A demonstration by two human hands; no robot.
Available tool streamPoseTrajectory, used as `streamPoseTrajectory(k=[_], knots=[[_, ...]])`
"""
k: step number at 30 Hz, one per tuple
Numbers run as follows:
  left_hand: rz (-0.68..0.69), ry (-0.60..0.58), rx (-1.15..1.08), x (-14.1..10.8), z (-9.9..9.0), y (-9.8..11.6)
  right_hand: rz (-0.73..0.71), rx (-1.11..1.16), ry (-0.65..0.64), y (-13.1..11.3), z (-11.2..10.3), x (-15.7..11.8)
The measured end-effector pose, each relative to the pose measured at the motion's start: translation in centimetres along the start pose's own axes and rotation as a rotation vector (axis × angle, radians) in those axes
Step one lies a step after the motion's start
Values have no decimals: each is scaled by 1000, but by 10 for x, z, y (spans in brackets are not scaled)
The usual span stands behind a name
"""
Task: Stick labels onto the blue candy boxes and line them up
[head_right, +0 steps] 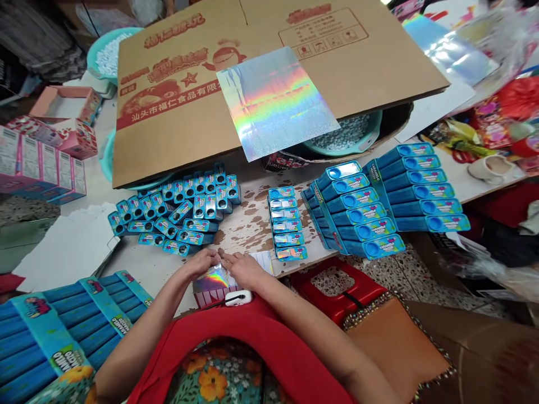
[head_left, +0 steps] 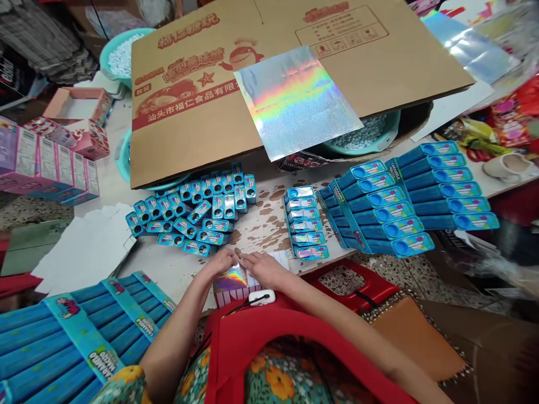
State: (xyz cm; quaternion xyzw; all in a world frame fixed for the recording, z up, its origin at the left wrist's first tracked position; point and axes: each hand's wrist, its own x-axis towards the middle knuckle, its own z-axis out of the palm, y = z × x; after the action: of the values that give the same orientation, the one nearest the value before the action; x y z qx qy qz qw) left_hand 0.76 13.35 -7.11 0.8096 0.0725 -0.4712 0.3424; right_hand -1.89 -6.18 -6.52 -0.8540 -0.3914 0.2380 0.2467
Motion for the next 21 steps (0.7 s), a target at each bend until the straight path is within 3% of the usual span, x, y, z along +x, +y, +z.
streamPoseTrajectory(k=[6,11,17,21], knots=[[12,0,-6,3,-5,8,29,122,119,3,4,-7],[41,-20,-2,2,-8,15,160,298,268,4,3,-10],[24,-51,-66,-1,-9,11,156,248,104,3,13,-3],[-5,-29,-134,4,-2,0,140,291,73,4,19,-3]])
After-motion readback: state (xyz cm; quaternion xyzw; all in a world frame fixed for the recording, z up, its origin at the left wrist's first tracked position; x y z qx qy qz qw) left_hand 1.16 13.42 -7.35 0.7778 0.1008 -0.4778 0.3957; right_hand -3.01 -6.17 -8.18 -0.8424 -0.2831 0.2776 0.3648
